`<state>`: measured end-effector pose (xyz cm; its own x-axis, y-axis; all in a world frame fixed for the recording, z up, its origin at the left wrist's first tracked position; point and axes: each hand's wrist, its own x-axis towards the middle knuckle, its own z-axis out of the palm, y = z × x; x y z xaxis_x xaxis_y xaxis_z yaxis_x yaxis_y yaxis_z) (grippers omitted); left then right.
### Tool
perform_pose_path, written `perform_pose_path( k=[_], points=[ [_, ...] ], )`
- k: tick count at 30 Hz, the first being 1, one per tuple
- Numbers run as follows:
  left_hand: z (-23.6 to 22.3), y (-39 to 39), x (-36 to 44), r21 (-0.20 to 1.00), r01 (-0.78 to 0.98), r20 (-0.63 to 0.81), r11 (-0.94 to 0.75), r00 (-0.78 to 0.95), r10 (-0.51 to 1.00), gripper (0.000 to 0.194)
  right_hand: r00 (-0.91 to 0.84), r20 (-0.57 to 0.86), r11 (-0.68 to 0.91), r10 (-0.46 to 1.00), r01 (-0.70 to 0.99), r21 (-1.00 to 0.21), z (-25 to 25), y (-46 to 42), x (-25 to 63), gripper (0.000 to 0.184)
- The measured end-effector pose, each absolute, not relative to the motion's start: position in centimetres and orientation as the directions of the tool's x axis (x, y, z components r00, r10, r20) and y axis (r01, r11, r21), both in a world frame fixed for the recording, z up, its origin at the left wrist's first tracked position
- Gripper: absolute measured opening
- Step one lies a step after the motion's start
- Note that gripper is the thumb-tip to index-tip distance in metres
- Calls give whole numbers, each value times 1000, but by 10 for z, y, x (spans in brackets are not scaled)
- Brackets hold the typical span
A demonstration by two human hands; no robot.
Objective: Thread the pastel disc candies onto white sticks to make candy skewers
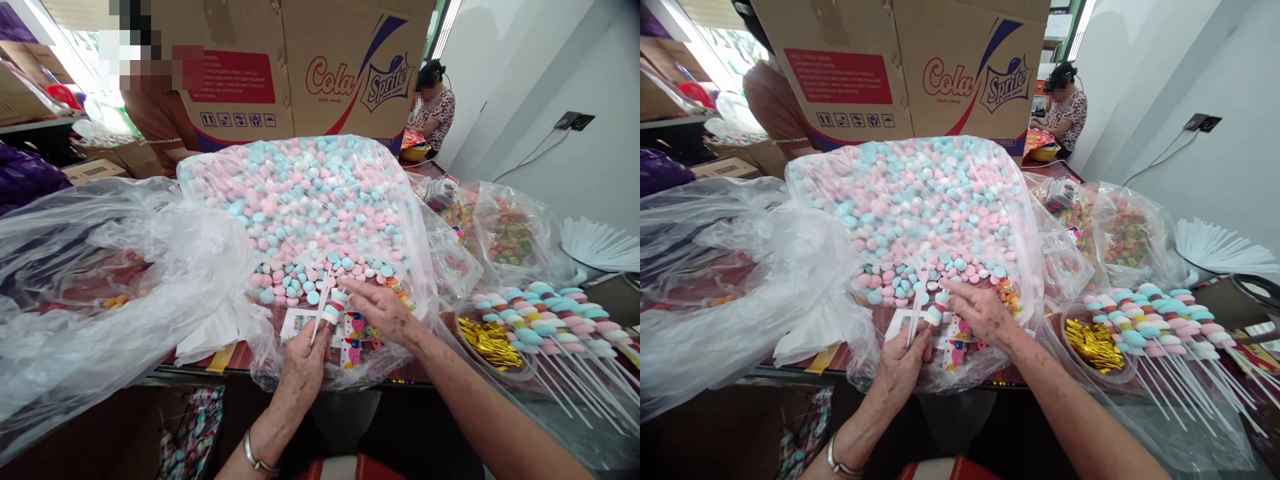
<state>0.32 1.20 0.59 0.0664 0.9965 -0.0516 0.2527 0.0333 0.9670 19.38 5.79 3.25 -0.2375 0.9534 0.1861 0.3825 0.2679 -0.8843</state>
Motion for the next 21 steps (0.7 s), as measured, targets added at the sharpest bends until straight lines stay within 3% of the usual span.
perform_pose_path(
  k=[2, 4, 7, 9, 11, 13, 21],
  points=[
    [0, 12, 3, 984, 166, -72, 69, 17, 997, 27, -117, 214, 243, 970, 434, -867, 34, 72, 201, 36],
    [-6, 12, 2, 993, 70, -94, 96, -30, 995, 26, -125, 251, 275, 960, 595, -755, 33, 85, 203, 31],
    [-9, 14, 3, 989, -69, -136, 131, -74, 988, 28, -288, 187, 341, 939, 846, -410, 30, 98, 195, 30],
    [-6, 15, 4, 978, -140, -169, 156, -88, 982, 32, -338, 119, 355, 934, 917, -183, 28, 100, 187, 32],
    [-3, 15, 5, 970, -171, -193, 175, -93, 977, 35, -348, 86, 353, 933, 935, -46, 28, 98, 180, 29],
    [-2, 16, 6, 968, -170, -203, 184, -97, 974, 36, -350, 69, 352, 934, 936, -18, 29, 96, 176, 26],
    [-9, 14, 2, 990, -64, -128, 125, -48, 991, 27, -311, -19, 303, 950, 938, -168, 43, 101, 204, 27]
  ],
)
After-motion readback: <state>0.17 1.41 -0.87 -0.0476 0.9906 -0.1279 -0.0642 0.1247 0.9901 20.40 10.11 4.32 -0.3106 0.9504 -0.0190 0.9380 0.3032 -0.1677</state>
